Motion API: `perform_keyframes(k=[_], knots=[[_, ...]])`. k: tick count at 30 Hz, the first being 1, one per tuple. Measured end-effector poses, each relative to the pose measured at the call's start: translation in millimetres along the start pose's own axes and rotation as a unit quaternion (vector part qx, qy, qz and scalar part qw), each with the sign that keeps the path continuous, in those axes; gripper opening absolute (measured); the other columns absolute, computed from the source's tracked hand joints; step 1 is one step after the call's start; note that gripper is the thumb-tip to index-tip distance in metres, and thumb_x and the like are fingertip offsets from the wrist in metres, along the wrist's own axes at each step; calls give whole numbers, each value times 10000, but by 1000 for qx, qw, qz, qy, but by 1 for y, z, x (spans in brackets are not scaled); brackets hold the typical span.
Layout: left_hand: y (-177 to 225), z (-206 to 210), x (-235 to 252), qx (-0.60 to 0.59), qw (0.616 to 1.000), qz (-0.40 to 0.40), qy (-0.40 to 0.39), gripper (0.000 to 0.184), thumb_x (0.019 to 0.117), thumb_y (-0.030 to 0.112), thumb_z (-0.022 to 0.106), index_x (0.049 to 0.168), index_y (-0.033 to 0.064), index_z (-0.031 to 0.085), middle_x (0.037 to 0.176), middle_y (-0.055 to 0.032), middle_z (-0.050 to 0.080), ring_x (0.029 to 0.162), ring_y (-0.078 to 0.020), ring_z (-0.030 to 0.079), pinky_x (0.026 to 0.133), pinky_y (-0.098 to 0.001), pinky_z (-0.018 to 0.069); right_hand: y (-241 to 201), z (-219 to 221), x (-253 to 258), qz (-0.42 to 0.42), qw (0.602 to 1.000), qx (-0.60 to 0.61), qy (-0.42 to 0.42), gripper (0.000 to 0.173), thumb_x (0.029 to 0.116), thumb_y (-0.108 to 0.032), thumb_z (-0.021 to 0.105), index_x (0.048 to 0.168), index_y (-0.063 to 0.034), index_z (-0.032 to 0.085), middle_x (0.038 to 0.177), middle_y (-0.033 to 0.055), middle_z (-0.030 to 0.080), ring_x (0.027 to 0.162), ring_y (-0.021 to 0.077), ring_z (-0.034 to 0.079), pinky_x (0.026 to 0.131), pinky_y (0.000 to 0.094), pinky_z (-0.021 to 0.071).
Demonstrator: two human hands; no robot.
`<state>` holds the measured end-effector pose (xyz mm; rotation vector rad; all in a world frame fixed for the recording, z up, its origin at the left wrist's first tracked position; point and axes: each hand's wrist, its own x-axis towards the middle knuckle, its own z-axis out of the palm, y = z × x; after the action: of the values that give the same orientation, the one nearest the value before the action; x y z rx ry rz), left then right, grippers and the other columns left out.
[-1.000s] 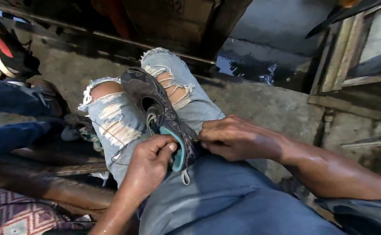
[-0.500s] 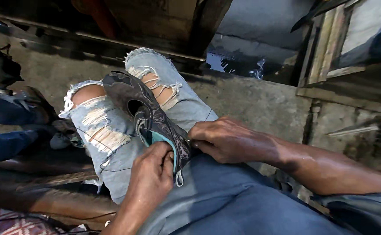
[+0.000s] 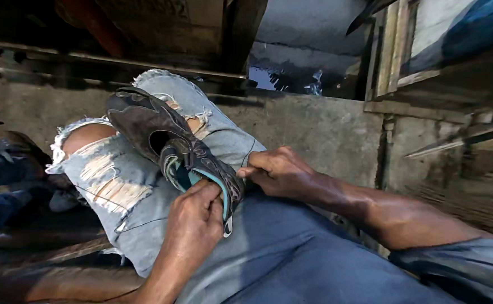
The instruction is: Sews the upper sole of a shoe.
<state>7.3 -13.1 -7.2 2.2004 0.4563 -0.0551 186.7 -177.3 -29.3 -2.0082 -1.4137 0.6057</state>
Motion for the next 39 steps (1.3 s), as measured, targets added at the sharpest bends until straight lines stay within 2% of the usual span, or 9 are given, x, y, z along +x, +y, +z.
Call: perform_keyframes(k=[5, 10, 17, 23, 26, 29, 33, 37, 39], knots=[[-6, 1, -1, -11, 1000, -24, 1, 214, 973, 244, 565, 1040, 136, 737, 907, 59, 702, 764, 2, 645, 690, -205, 564, 13, 7, -11, 82, 992, -6, 97, 377, 1032, -315, 561, 715, -114, 596, 590, -18, 529, 503, 103, 520, 448, 322, 420], [-19, 0, -3, -78, 995, -62, 4, 150, 936, 202, 628, 1044, 129, 702, 834, 75, 683, 699, 8, 633, 642, -194, 562, 32, -15, -16, 148, 979, -29, 140, 396, 1045, -350, 549, 764, -76, 601, 569, 14, 497, 488, 141, 496, 454, 364, 415], [-29, -5, -12, -161, 984, -58, 51, 118, 930, 86, 613, 948, 88, 729, 825, 59, 712, 739, 20, 661, 689, -165, 574, 24, -31, -14, 92, 993, 60, 48, 358, 1053, -299, 540, 749, -116, 593, 558, -52, 472, 464, 51, 449, 423, 257, 374], [-33, -24, -29, 20, 994, -94, 59, 219, 900, 170, 544, 964, 181, 753, 819, 82, 712, 710, 11, 647, 636, -263, 547, 16, -33, -10, 35, 958, 224, -177, 430, 1077, -384, 480, 775, -121, 637, 597, -81, 509, 528, -9, 481, 475, 195, 398], [-38, -42, -43, 41, 994, -89, 47, 305, 969, 215, 526, 1159, 166, 758, 996, 26, 758, 824, -21, 693, 728, -276, 586, 19, -46, -7, 5, 918, 316, -241, 457, 1067, -411, 489, 787, -97, 665, 591, -105, 521, 513, -53, 460, 458, 144, 369], [-41, -61, -58, 75, 993, -73, 50, 314, 1008, 311, 546, 1165, 151, 766, 1034, -8, 717, 915, -68, 659, 789, -280, 558, 7, -50, 1, -17, 950, 290, -112, 351, 1042, -301, 554, 811, -79, 699, 649, -79, 583, 559, -38, 511, 484, 146, 424], [-34, -77, -63, 119, 989, -56, 65, 394, 996, 435, 581, 1166, 133, 768, 1316, -161, 625, 1254, -334, 527, 1007, -558, 396, -9, -35, 23, -20, 983, 170, -68, 166, 976, -187, 656, 1035, -75, 763, 907, -9, 649, 795, 39, 616, 671, 198, 550], [-24, -53, -48, -54, 996, -50, 42, 584, 967, 563, 616, 1300, 89, 689, 1277, -69, 650, 1080, -103, 642, 845, -276, 574, -23, -25, 37, -25, 982, 112, -151, 99, 958, -150, 662, 959, -116, 755, 1065, 18, 618, 868, 78, 621, 699, 271, 568], [-25, -34, -35, -134, 989, -64, 19, 639, 906, 632, 657, 1248, 94, 686, 1186, -27, 657, 963, -75, 648, 769, -261, 581, -26, -27, 39, -54, 985, 77, -147, 110, 958, -138, 624, 911, -118, 721, 1000, 2, 621, 836, 71, 618, 672, 262, 557]])
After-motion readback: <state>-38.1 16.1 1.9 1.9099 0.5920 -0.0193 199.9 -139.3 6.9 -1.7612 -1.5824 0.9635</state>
